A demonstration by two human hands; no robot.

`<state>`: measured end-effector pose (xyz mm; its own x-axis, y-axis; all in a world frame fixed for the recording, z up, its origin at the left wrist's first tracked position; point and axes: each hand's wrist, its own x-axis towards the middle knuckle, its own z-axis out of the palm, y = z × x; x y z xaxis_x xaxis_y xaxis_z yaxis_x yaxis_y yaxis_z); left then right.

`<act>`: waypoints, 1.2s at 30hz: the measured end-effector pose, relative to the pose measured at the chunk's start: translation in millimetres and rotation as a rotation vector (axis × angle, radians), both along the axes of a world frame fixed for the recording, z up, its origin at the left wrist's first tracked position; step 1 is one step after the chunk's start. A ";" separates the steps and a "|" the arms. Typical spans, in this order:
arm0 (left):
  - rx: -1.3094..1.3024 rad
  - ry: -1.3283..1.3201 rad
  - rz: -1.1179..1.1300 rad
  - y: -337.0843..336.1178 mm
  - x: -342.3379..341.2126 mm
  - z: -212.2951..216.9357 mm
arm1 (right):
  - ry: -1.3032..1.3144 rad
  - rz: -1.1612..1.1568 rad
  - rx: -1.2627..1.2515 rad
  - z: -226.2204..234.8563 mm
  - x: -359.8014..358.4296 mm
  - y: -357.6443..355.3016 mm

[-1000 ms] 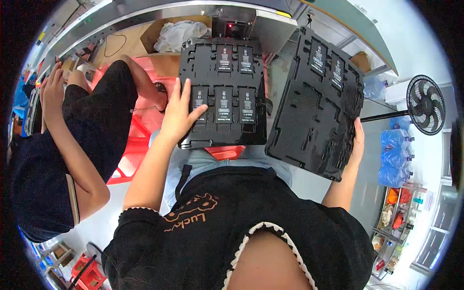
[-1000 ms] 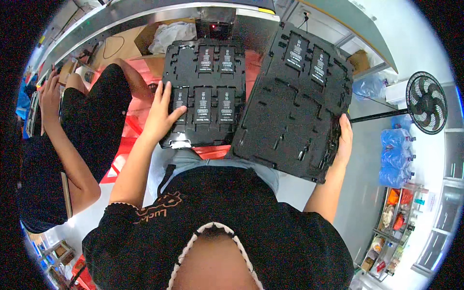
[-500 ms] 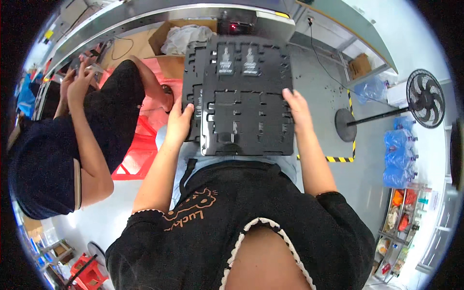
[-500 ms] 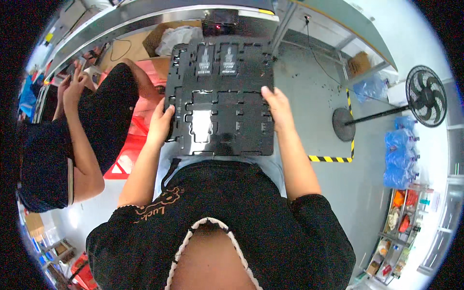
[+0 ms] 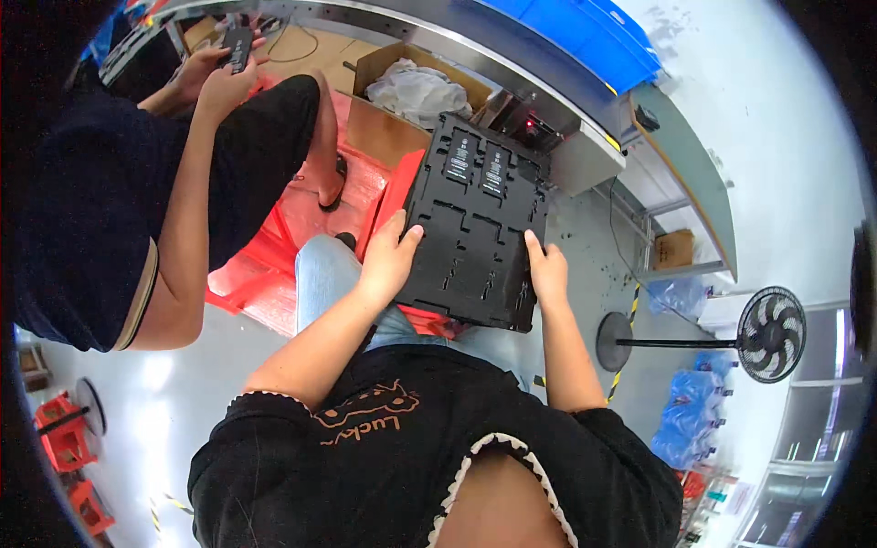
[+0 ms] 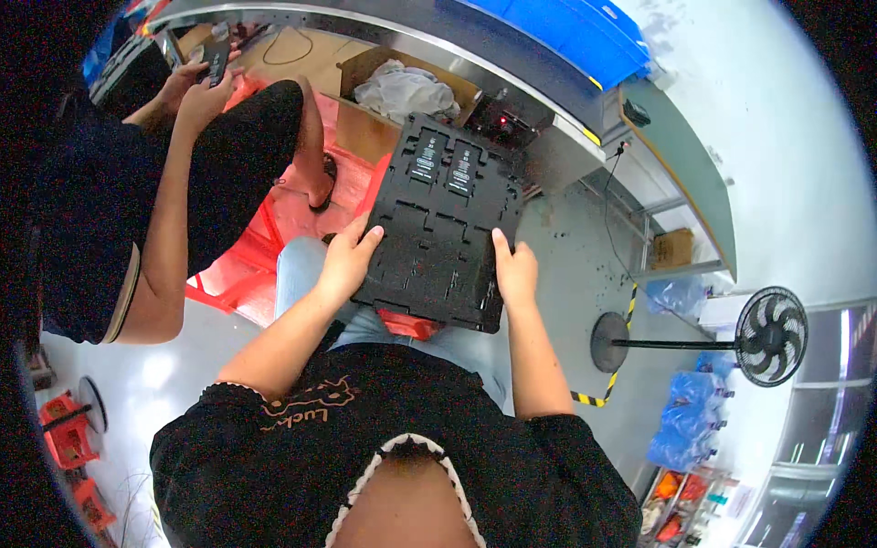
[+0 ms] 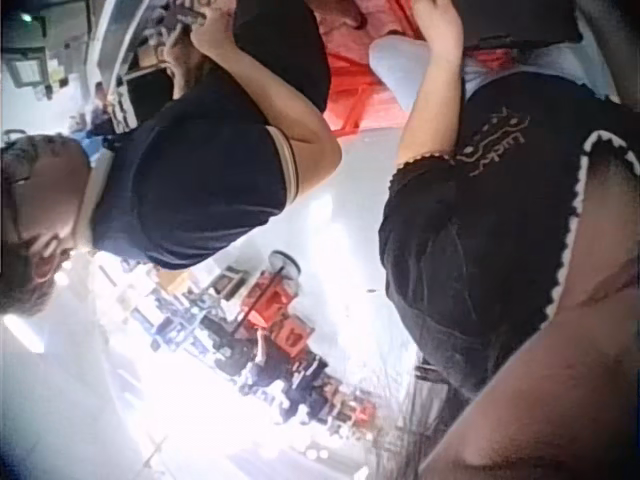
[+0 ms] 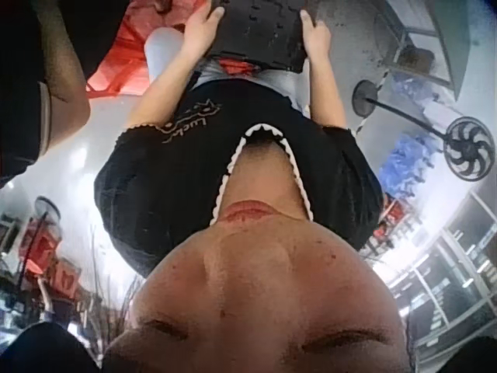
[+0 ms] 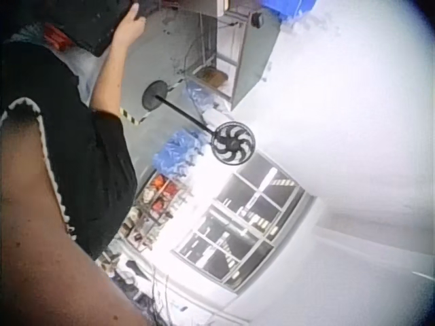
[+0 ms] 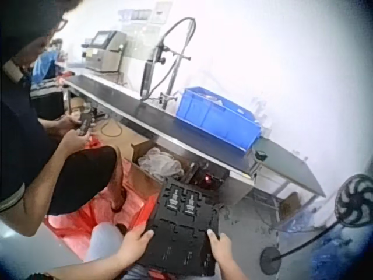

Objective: The person removes a protective film from a small black battery and places it into a black plastic tray. They continue to pick up similar batteries from a nearby surface and arrange them into the tray slots one by one. The person also handles the tray itself, moving it and adjusting its position on the workbench.

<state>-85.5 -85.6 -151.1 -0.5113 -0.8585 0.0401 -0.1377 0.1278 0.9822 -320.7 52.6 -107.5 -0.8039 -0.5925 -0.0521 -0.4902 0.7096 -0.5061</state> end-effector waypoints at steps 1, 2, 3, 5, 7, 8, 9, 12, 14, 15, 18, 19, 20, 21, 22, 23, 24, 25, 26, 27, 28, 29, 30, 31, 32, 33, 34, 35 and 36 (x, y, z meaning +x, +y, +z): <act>-0.031 -0.050 0.041 5.3 -1.9 12.1 | 0.012 -0.004 0.003 1.0 4.5 4.2; -0.055 -0.063 0.097 13.7 -2.9 26.7 | 0.030 -0.025 -0.063 4.4 10.6 7.6; -0.086 -0.070 0.118 17.6 -1.2 36.2 | -0.068 -0.070 -0.146 4.4 13.3 12.3; -0.146 -0.087 0.156 21.7 -0.5 44.8 | -0.266 -0.167 -0.311 1.7 14.6 20.1; -0.145 -0.003 0.163 24.8 -2.7 49.4 | -0.415 -0.229 -0.400 5.8 9.4 29.0; -0.100 0.046 0.148 24.6 -4.6 49.7 | -0.477 -0.236 -0.448 10.7 6.5 33.2; -0.055 0.094 0.124 26.4 -8.6 50.6 | -0.538 -0.251 -0.500 22.9 6.3 38.7; 0.302 0.492 0.038 44.8 -26.3 44.4 | -0.873 -0.241 -0.655 51.9 5.3 57.1; 0.494 0.718 -0.107 56.5 -24.5 67.2 | -1.006 -0.175 -0.737 54.5 -8.1 83.2; 0.245 0.615 -0.169 53.6 -22.6 70.2 | -0.983 -0.222 -0.765 60.4 -9.9 97.5; -0.373 0.270 -0.140 28.4 -16.3 67.5 | -1.013 -0.174 -0.875 73.0 -18.3 135.7; -0.453 0.087 -0.036 14.7 -11.8 66.1 | -0.963 -0.231 -0.931 70.9 -19.7 143.9; -0.552 -0.098 0.129 8.8 -13.6 51.5 | -0.944 -0.251 -0.962 66.5 -28.7 157.5; -0.507 -0.290 0.140 -0.6 -14.6 33.9 | -0.926 -0.272 -0.997 60.5 -36.0 170.9; -0.419 -0.418 0.065 -6.1 -15.3 14.4 | -0.977 -0.287 -1.036 60.2 -35.4 176.0; -0.327 -0.544 -0.002 -10.2 -14.3 0.9 | -1.027 -0.297 -1.072 64.8 -35.2 177.0; -0.298 -0.465 -0.031 -16.5 -13.9 -3.5 | -1.069 -0.311 -1.118 64.7 -36.3 181.2; -0.265 -0.385 -0.061 -21.9 -13.4 -5.7 | -1.043 -0.320 -1.133 59.8 -42.3 190.7; -0.231 -0.306 -0.091 -22.4 -14.8 -7.0 | -1.017 -0.328 -1.147 53.6 -51.8 203.1; -0.292 -0.294 -0.066 -20.3 -15.6 1.6 | -0.993 -0.336 -1.164 46.3 -58.4 212.1; -0.276 -0.306 -0.094 -22.7 -15.0 13.8 | -0.915 -0.354 -1.179 46.2 -57.6 213.1; -0.261 -0.319 -0.120 -25.7 -13.9 21.4 | -0.890 -0.364 -1.184 47.8 -56.3 213.4; -0.391 -0.323 -0.059 -25.3 -12.6 14.6 | -0.874 -0.367 -1.184 56.2 -52.9 206.5; -0.377 -0.306 -0.145 -28.5 -13.5 35.3 | -0.847 -0.380 -1.188 63.0 -49.6 204.2; -0.286 -0.238 -0.137 -29.4 -12.9 52.0 | -0.853 -0.386 -1.193 64.9 -49.4 202.2; -0.190 -0.170 -0.128 -28.9 -13.2 61.5 | -0.860 -0.390 -1.194 67.5 -51.2 200.6; -0.001 0.035 -0.166 -34.6 -20.2 67.6 | -0.866 -0.391 -1.195 70.7 -53.0 197.9; 0.363 0.153 -0.271 -34.8 -13.5 76.4 | -0.897 -0.375 -1.218 75.2 -52.8 193.7; 0.535 0.247 -0.357 -42.4 -11.3 70.3 | -0.931 -0.353 -1.243 79.6 -51.9 186.6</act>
<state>-96.9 -128.0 -80.8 -0.7969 -0.5734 -0.1902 0.0590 -0.3872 0.9201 -372.6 239.2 -27.9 -0.8688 -0.4386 -0.2298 0.4004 -0.3492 -0.8472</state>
